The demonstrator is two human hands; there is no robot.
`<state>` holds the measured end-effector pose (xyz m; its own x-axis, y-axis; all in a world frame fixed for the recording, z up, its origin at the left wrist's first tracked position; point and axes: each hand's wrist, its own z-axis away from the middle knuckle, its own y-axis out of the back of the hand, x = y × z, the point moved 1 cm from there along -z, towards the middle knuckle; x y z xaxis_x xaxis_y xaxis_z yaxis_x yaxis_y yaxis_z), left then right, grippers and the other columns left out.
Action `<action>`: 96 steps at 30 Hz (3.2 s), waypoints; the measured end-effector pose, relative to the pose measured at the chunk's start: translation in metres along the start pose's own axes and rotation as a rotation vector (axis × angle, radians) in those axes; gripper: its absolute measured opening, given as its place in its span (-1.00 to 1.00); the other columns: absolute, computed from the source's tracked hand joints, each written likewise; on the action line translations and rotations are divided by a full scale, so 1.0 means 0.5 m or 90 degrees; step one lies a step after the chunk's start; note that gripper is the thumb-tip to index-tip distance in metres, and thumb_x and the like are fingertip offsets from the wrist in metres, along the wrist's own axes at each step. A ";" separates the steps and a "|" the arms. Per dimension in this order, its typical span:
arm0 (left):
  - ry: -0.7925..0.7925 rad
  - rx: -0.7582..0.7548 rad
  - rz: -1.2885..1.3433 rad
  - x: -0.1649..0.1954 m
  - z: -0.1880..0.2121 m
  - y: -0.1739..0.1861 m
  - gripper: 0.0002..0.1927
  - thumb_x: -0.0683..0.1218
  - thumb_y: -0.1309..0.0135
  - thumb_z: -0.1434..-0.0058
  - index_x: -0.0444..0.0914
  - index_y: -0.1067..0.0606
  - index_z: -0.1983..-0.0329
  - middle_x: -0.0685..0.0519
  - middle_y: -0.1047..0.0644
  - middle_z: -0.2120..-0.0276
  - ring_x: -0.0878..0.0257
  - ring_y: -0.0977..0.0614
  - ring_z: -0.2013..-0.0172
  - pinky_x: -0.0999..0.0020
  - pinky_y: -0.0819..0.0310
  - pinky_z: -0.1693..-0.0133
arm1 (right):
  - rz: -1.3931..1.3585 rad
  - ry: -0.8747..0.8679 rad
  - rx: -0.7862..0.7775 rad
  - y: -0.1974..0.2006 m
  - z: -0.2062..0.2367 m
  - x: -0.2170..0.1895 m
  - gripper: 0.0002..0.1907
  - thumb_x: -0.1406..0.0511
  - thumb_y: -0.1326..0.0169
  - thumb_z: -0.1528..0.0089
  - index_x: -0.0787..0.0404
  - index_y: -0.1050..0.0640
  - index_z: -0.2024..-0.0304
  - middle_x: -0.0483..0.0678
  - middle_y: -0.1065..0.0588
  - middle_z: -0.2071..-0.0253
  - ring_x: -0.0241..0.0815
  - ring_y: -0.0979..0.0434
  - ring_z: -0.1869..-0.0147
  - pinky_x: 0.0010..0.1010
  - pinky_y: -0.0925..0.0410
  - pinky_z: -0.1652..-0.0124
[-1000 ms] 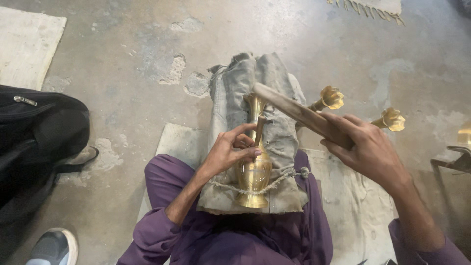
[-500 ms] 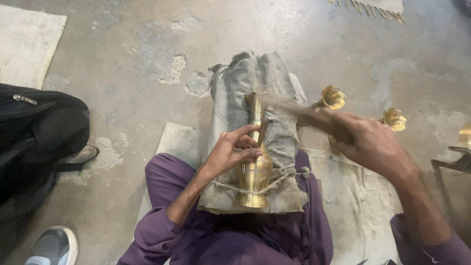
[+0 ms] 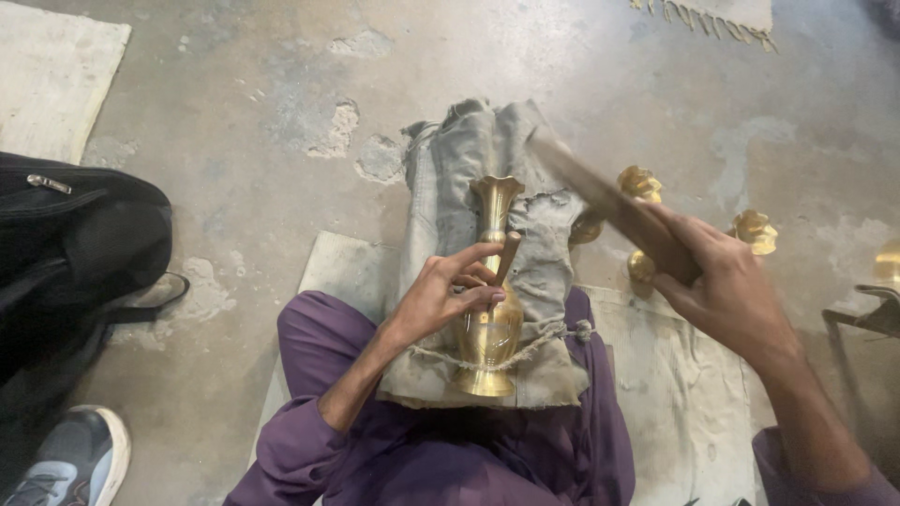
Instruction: The person sits on the floor with a brass vase held on a cloth-covered sand bag on their lap. They hold a punch against the vase surface and strike it with a wooden mallet, working around the body to hammer a decorative pattern into the brass, repositioning the vase and punch repeatedly.
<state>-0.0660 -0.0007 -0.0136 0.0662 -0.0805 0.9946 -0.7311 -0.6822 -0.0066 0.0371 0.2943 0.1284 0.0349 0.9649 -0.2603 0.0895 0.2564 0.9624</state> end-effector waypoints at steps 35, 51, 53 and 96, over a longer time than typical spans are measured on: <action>-0.038 0.001 -0.078 -0.009 0.014 -0.006 -0.43 -0.12 -0.20 -0.28 -0.24 -0.39 -0.36 -0.07 -0.73 0.23 0.26 -0.79 0.28 0.28 -0.74 0.17 | 0.343 0.110 -0.055 -0.021 0.031 0.008 -0.32 0.12 -0.16 -0.22 -0.36 -0.30 -0.39 -0.17 -0.63 0.03 -0.18 -0.68 0.12 -0.29 -0.59 0.23; -0.068 0.011 -0.081 -0.022 0.028 -0.007 -0.46 -0.14 -0.18 -0.29 -0.22 -0.40 -0.35 -0.04 -0.72 0.18 0.21 -0.79 0.16 0.27 -0.76 0.15 | 0.189 0.131 0.036 -0.018 0.027 -0.032 -0.24 0.15 -0.21 -0.15 -0.22 -0.28 -0.40 -0.02 -0.62 0.04 -0.06 -0.68 0.19 -0.19 -0.56 0.20; -0.070 0.018 -0.091 -0.021 0.032 -0.008 -0.46 -0.14 -0.20 -0.28 -0.20 -0.41 -0.34 -0.04 -0.72 0.17 0.21 -0.78 0.15 0.26 -0.75 0.16 | -0.006 0.037 0.010 -0.019 0.029 -0.031 -0.20 0.25 -0.16 -0.21 -0.12 -0.22 -0.49 0.08 -0.58 -0.02 -0.06 -0.67 0.16 -0.21 -0.56 0.17; -0.090 0.033 -0.045 -0.046 0.058 -0.023 -0.45 -0.14 -0.18 -0.28 -0.10 -0.41 -0.35 -0.02 -0.70 0.11 0.19 -0.76 0.05 0.27 -0.78 0.02 | 0.149 0.135 0.046 -0.003 0.052 -0.055 -0.25 0.26 -0.21 -0.18 -0.11 -0.32 -0.43 0.02 -0.62 0.04 -0.10 -0.66 0.19 -0.27 -0.55 0.29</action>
<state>-0.0392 -0.0121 -0.0395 0.2136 -0.1293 0.9683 -0.6855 -0.7261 0.0542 0.0616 0.2659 0.1322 -0.1451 0.9894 -0.0034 0.1738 0.0289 0.9844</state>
